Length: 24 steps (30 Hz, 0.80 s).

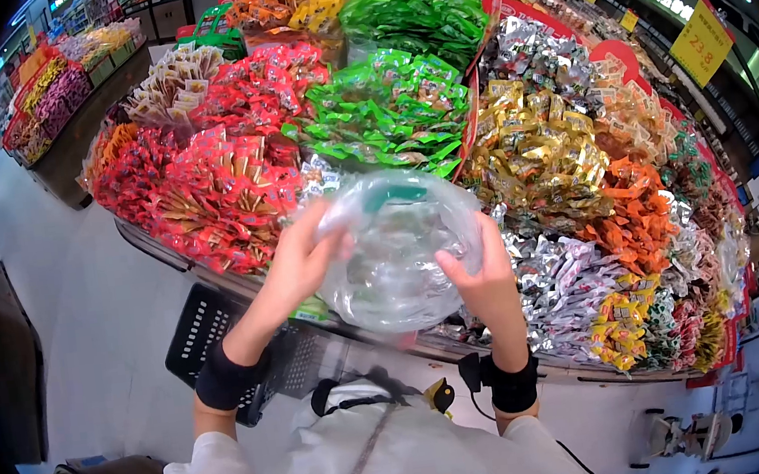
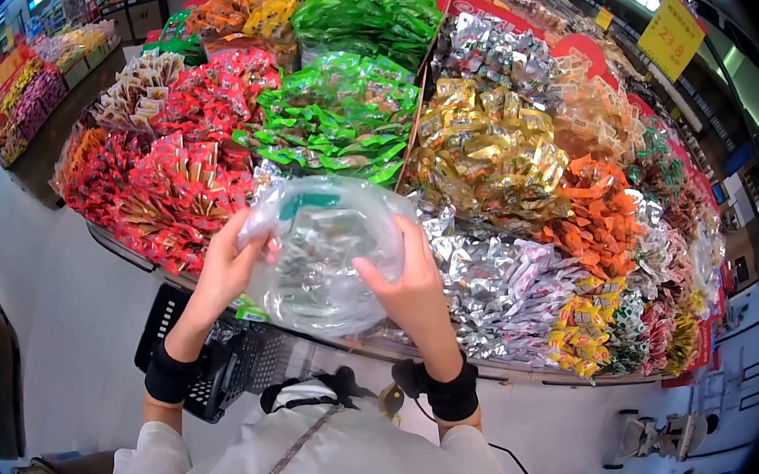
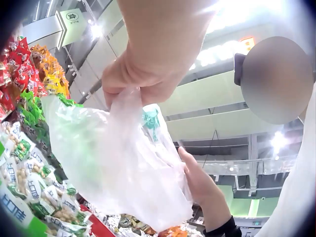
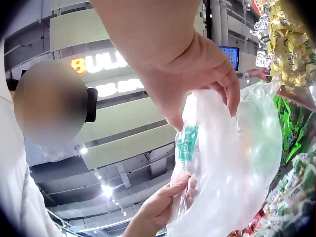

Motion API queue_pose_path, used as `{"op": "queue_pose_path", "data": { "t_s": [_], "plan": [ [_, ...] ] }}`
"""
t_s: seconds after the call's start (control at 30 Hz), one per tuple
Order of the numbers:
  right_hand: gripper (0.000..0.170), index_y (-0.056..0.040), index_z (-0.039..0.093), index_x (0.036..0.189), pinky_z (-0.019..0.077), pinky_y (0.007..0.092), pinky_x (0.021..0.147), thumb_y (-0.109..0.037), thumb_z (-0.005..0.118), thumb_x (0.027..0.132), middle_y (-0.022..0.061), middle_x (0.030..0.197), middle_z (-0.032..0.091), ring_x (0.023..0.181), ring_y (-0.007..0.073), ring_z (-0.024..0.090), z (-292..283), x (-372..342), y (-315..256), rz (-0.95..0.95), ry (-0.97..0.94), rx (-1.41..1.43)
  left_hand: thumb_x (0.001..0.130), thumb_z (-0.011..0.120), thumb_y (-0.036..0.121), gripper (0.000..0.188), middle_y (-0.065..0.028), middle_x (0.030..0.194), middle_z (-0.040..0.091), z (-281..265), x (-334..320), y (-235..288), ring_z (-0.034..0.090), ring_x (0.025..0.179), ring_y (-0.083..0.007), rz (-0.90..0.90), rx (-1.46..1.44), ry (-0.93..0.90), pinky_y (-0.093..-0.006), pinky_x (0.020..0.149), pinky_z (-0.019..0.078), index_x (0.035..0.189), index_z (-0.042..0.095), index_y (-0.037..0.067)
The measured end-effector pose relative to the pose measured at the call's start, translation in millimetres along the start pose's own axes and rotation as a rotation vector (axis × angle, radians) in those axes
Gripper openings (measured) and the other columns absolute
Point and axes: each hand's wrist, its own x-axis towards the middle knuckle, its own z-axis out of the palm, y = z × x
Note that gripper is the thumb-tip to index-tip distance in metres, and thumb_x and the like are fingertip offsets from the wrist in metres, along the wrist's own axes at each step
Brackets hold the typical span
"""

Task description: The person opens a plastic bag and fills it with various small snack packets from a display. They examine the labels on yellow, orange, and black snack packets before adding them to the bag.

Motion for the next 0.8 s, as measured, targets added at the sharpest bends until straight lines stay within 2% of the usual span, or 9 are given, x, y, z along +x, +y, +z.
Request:
{"op": "queue_pose_path", "data": {
  "t_s": [0.03, 0.1, 0.2, 0.37, 0.47, 0.57, 0.67, 0.77, 0.8],
  "plan": [
    [0.052, -0.0024, 0.044, 0.115, 0.0429, 0.0346, 0.076, -0.015, 0.067, 0.07, 0.0183, 0.1, 0.049, 0.089, 0.0298, 0.051, -2, 0, -5, -0.08, 0.108, -0.021, 0.084, 0.043, -0.001, 0.017, -0.0021, 0.075, 0.051, 2, -2, -3, 0.049, 0.066, -0.0091, 0.099, 0.057, -0.02, -0.0221, 0.063, 0.0412, 0.1, 0.049, -0.002],
    [0.05, -0.003, 0.043, 0.118, 0.0421, 0.0355, 0.079, -0.011, 0.062, 0.073, 0.0197, 0.106, 0.043, 0.094, 0.0319, 0.049, -7, -2, -17, -0.168, 0.238, -0.075, 0.083, 0.043, -0.001, 0.016, -0.003, 0.075, 0.049, 7, -11, 9, 0.047, 0.065, -0.01, 0.087, 0.128, -0.053, -0.0222, 0.062, 0.0394, 0.097, 0.048, -0.001],
    [0.047, -0.0026, 0.042, 0.121, 0.0421, 0.0353, 0.079, -0.004, 0.056, 0.076, 0.0207, 0.105, 0.044, 0.093, 0.0336, 0.049, -15, -11, -8, -0.222, 0.124, -0.07, 0.081, 0.047, 0.001, 0.016, -0.0035, 0.075, 0.049, 20, -16, 25, 0.046, 0.066, -0.011, 0.04, 0.156, -0.022, -0.0234, 0.063, 0.0391, 0.097, 0.047, 0.0],
    [0.05, -0.025, 0.049, 0.118, 0.0457, 0.0331, 0.065, -0.001, 0.055, 0.074, 0.0188, 0.104, 0.047, 0.08, 0.0327, 0.056, -37, -23, -7, -0.4, -0.322, -0.179, 0.08, 0.056, 0.011, 0.029, -0.0081, 0.081, 0.053, 31, -19, 31, 0.051, 0.07, -0.0144, 0.113, 0.321, 0.017, -0.0261, 0.061, 0.0412, 0.104, 0.046, 0.001],
    [0.05, -0.018, 0.048, 0.118, 0.0454, 0.0338, 0.062, -0.001, 0.058, 0.072, 0.0174, 0.108, 0.048, 0.08, 0.0322, 0.054, -40, -30, -4, -0.335, -0.302, -0.065, 0.078, 0.058, 0.017, 0.033, -0.015, 0.081, 0.06, 35, -18, 26, 0.059, 0.067, -0.023, 0.105, 0.353, 0.012, -0.0311, 0.059, 0.0449, 0.106, 0.05, 0.002],
    [0.049, -0.0055, 0.047, 0.117, 0.0383, 0.0332, 0.083, 0.002, 0.059, 0.071, 0.0174, 0.108, 0.05, 0.094, 0.0308, 0.05, -43, -35, 5, -0.294, -0.172, -0.059, 0.08, 0.057, 0.021, 0.024, -0.0148, 0.065, 0.057, 37, -20, 23, 0.057, 0.053, -0.0266, 0.02, 0.403, -0.034, -0.0325, 0.053, 0.0439, 0.097, 0.058, 0.004],
    [0.052, -0.0009, 0.042, 0.12, 0.0345, 0.0332, 0.089, 0.001, 0.06, 0.071, 0.0156, 0.116, 0.049, 0.103, 0.0281, 0.048, -47, -33, 13, -0.236, -0.158, 0.023, 0.081, 0.058, 0.02, 0.021, -0.004, 0.05, 0.043, 42, -25, 11, 0.041, 0.046, -0.0098, -0.036, 0.494, -0.126, -0.0292, 0.045, 0.0349, 0.087, 0.058, 0.0],
    [0.057, -0.0015, 0.04, 0.122, 0.0338, 0.0323, 0.091, 0.001, 0.061, 0.07, 0.0159, 0.117, 0.047, 0.105, 0.026, 0.047, -50, -36, 23, -0.113, -0.234, 0.026, 0.082, 0.057, 0.021, 0.023, -0.0063, 0.053, 0.044, 50, -31, 10, 0.044, 0.047, -0.0117, -0.176, 0.578, -0.284, -0.0295, 0.047, 0.0366, 0.094, 0.056, 0.001],
    [0.058, -0.0017, 0.039, 0.123, 0.0337, 0.032, 0.091, 0.001, 0.061, 0.07, 0.0162, 0.118, 0.047, 0.105, 0.0261, 0.048, -51, -37, 25, -0.056, -0.252, 0.015, 0.081, 0.057, 0.022, 0.027, -0.0087, 0.057, 0.048, 53, -33, 6, 0.047, 0.05, -0.0172, -0.145, 0.512, -0.241, -0.0312, 0.05, 0.0387, 0.101, 0.053, 0.003]
  ]
}}
